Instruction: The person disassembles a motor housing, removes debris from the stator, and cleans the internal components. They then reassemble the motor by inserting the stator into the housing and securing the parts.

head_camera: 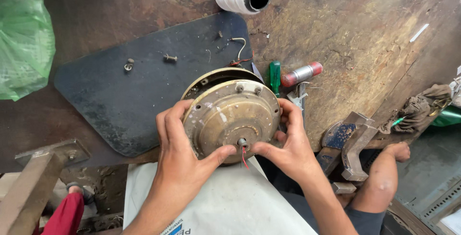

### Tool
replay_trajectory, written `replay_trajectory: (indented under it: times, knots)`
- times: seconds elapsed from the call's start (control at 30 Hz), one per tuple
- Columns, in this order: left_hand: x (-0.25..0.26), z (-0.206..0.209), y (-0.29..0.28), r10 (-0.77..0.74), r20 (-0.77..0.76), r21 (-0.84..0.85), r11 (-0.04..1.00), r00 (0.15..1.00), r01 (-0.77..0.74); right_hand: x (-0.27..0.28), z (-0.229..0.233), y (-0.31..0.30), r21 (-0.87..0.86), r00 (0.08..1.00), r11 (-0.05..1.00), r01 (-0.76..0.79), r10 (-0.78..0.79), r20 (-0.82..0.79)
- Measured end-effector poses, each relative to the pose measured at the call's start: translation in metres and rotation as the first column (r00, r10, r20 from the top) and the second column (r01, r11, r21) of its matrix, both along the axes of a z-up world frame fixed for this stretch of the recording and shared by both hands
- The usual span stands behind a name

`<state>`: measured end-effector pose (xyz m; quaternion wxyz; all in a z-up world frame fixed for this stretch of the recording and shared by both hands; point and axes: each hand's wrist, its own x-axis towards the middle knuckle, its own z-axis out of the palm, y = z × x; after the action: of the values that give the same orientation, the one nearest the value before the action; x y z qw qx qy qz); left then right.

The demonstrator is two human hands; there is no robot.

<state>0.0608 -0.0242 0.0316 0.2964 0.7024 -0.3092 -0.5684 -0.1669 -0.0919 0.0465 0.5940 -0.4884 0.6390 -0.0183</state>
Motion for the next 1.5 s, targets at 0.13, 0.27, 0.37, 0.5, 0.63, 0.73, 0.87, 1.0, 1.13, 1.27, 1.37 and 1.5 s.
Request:
replay_trajectory:
  times: [0.13,0.27,0.37,0.5,0.63,0.73,0.87,1.0,1.13,1.27,1.37,1.5]
  knots:
    - [0.007,0.009,0.001,0.012,-0.063,-0.017,1.0,0.998,-0.013,-0.003,0.003,0.005,0.012,0.989,0.994,0.11,-0.111,0.097]
    - [0.007,0.025,0.007,-0.029,-0.033,-0.126,0.992,0.999,0.025,-0.005,0.015,0.012,-0.052,0.981,0.99,0.131,-0.122,0.149]
    - [0.009,0.035,0.015,-0.043,-0.017,-0.216,0.976,0.999,0.039,-0.011,0.032,0.016,-0.111,0.977,0.987,0.113,-0.09,0.192]
    - [0.005,0.061,0.04,-0.164,-0.083,-0.48,0.871,0.983,0.105,-0.01,0.047,0.036,-0.137,0.82,0.849,0.511,-0.434,0.372]
    - [-0.024,0.09,0.053,-0.599,-0.237,-0.277,0.796,0.764,0.538,-0.014,0.058,0.058,0.02,0.501,0.674,0.738,-0.568,0.653]
    - [-0.039,0.102,0.063,-0.768,-0.283,-0.385,0.64,0.575,0.665,-0.038,0.055,0.071,0.14,0.282,0.676,0.724,-0.475,0.834]
    - [-0.041,0.08,0.058,-0.523,0.164,-0.904,0.259,0.836,0.34,-0.076,0.041,0.075,0.068,0.229,0.592,0.803,-0.411,0.882]
    - [-0.03,0.059,0.063,-0.334,0.309,-0.878,0.259,0.89,0.402,-0.09,0.004,0.084,-0.066,0.205,0.463,0.884,-0.256,0.945]
    - [0.006,0.023,0.074,-0.093,0.436,-0.762,0.491,0.895,0.422,-0.107,-0.037,0.079,-0.133,0.206,0.378,0.916,-0.161,0.965]
    - [0.034,0.001,0.089,0.023,0.508,-0.62,0.703,0.861,0.347,-0.127,-0.07,0.067,-0.069,0.106,0.387,0.92,-0.076,0.991]
    - [0.04,-0.01,0.095,0.062,0.476,-0.584,0.768,0.877,0.263,-0.132,-0.082,0.059,-0.041,0.044,0.376,0.926,0.001,0.999]
    - [0.035,-0.013,0.1,0.079,0.469,-0.581,0.777,0.88,0.24,-0.118,-0.07,0.054,-0.132,0.107,0.353,0.926,0.091,0.99]
